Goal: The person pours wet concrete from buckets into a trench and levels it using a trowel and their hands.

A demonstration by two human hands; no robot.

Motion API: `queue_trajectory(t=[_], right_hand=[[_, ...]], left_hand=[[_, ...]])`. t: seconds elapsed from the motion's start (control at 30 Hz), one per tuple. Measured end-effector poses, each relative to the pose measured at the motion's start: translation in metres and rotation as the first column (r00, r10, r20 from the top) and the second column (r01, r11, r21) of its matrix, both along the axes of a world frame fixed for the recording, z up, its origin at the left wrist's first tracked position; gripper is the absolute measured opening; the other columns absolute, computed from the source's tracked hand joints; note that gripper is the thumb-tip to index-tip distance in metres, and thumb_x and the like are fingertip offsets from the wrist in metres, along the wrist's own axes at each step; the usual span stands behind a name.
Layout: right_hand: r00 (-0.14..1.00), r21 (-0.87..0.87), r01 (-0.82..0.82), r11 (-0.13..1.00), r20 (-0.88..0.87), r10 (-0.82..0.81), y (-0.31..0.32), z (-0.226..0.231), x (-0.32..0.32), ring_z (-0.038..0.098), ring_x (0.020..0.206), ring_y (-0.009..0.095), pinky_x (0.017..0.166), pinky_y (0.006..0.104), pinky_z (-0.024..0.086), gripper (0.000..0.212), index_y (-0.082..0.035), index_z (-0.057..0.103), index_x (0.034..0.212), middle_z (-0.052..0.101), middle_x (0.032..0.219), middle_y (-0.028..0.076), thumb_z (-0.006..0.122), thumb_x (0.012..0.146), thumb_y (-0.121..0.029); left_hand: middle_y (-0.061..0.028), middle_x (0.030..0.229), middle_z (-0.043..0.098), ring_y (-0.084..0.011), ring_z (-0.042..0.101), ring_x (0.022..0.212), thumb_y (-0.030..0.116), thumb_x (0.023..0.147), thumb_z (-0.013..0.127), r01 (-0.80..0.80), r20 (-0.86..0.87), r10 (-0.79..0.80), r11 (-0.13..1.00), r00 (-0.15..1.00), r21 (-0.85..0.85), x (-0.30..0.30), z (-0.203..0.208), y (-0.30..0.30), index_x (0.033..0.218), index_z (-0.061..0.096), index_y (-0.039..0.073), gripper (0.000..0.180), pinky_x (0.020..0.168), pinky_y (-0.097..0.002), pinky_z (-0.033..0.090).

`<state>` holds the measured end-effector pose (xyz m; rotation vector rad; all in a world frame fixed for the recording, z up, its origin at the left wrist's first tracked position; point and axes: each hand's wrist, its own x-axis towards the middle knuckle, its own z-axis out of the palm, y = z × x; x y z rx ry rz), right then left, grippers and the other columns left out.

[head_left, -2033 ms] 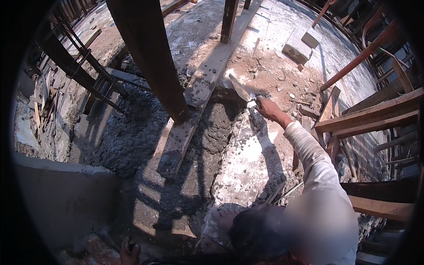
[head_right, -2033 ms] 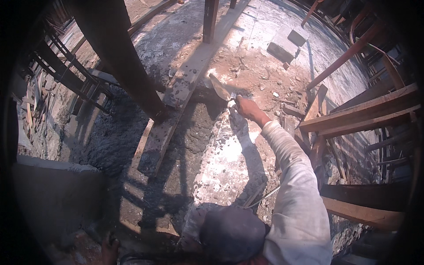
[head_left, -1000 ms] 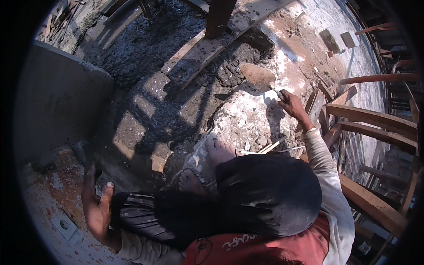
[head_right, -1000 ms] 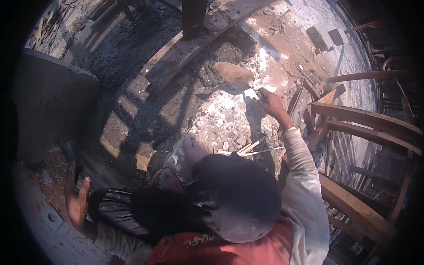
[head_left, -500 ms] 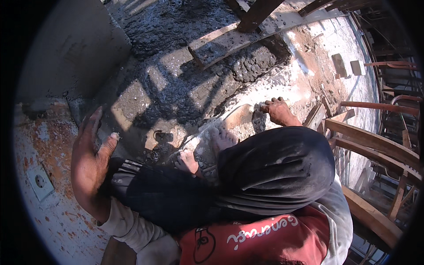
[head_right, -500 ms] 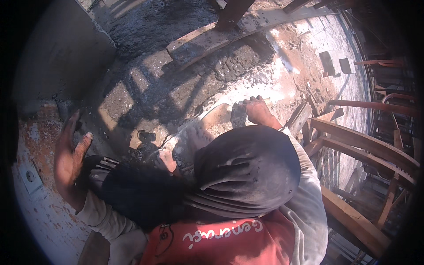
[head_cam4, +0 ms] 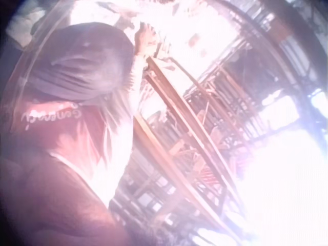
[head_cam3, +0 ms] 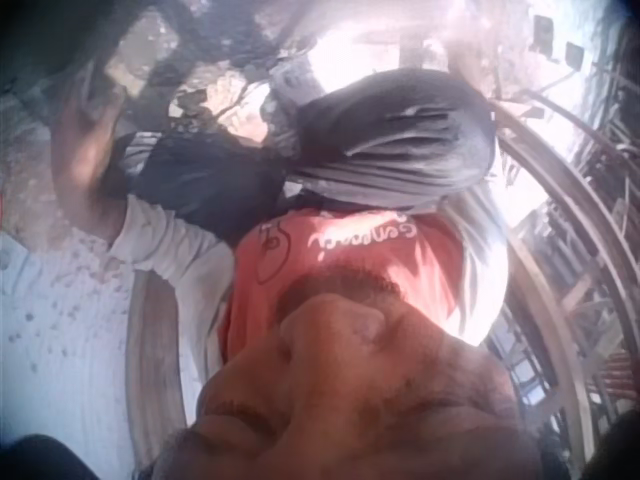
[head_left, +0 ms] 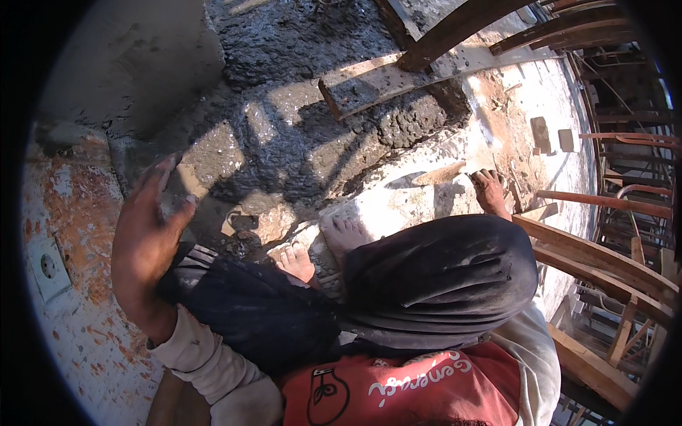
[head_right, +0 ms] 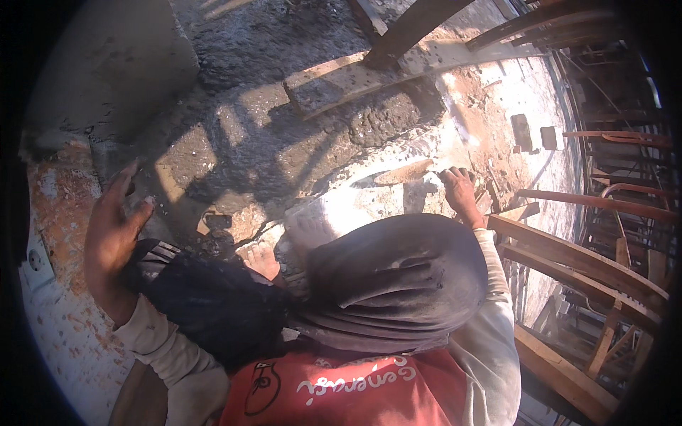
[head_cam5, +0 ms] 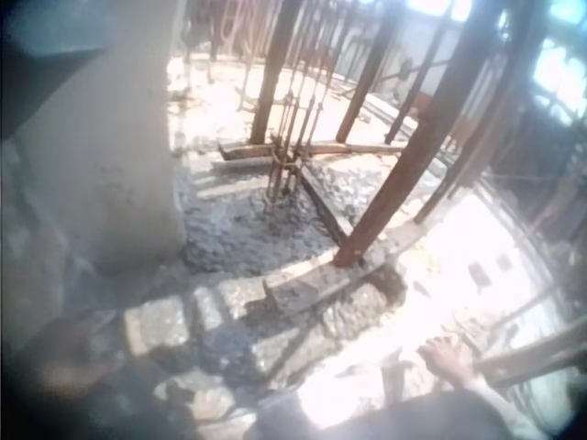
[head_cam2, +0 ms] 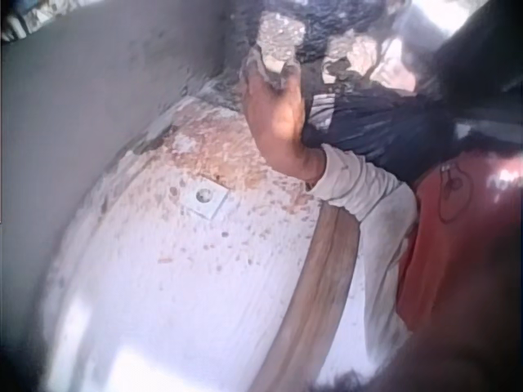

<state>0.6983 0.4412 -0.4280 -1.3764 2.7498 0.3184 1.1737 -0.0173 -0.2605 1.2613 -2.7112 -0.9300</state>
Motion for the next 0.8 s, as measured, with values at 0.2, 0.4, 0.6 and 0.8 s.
queue_trajectory(t=[0.2, 0.4, 0.6, 0.8], right_hand=[[0.978, 0.097, -0.195, 0.976, 0.090, 0.186, -0.044, -0.033, 0.016, 0.053, 0.104, 0.028, 0.093, 0.0480, 0.036, 0.023, -0.016, 0.065, 0.104, 0.059, 0.100, 0.006, 0.047, 0.089, -0.011], [0.984, 0.147, -0.166, 0.975, 0.093, 0.154, 0.011, -0.002, -0.001, 0.054, 0.104, 0.027, 0.095, 0.0485, 0.039, 0.029, -0.017, 0.068, 0.102, 0.061, 0.101, 0.005, 0.054, 0.079, -0.005], [0.957, 0.023, 0.266, 0.964, 0.110, -0.267, 0.074, -0.013, -0.001, 0.056, 0.107, 0.032, 0.094, 0.0520, 0.040, 0.030, -0.019, 0.063, 0.110, 0.062, 0.103, 0.007, 0.058, 0.081, -0.011], [0.991, -0.065, 0.118, 0.991, 0.077, -0.113, 0.087, -0.013, 0.007, 0.059, 0.107, 0.034, 0.092, 0.0484, 0.045, 0.042, -0.016, 0.062, 0.117, 0.065, 0.106, 0.010, 0.070, 0.077, -0.022]], left_hand=[[-0.0242, 0.135, 0.051, -0.0375, 0.048, 0.128, 0.015, 0.086, 0.065, -0.013, -0.011, 0.013, 1.000, 1.000, -0.012, 0.005, -0.010, -0.005, 0.135, 0.049, -0.001, 0.053, 0.107, -0.0399, 0.037], [-0.0244, 0.135, 0.052, -0.0388, 0.049, 0.126, 0.014, 0.085, 0.066, -0.010, -0.045, 0.011, 1.000, 0.999, 0.011, 0.003, -0.005, -0.004, 0.134, 0.049, -0.002, 0.054, 0.106, -0.0401, 0.038], [-0.0235, 0.133, 0.053, -0.0390, 0.050, 0.124, 0.014, 0.084, 0.067, 0.064, -0.102, -0.065, 0.998, 0.993, -0.016, -0.007, 0.008, 0.001, 0.133, 0.049, -0.003, 0.054, 0.105, -0.0393, 0.038], [-0.0212, 0.137, 0.052, -0.0336, 0.048, 0.129, 0.015, 0.086, 0.066, 0.061, -0.314, -0.072, 0.997, 0.947, -0.045, -0.007, 0.031, 0.001, 0.136, 0.049, 0.000, 0.055, 0.108, -0.0398, 0.036]])
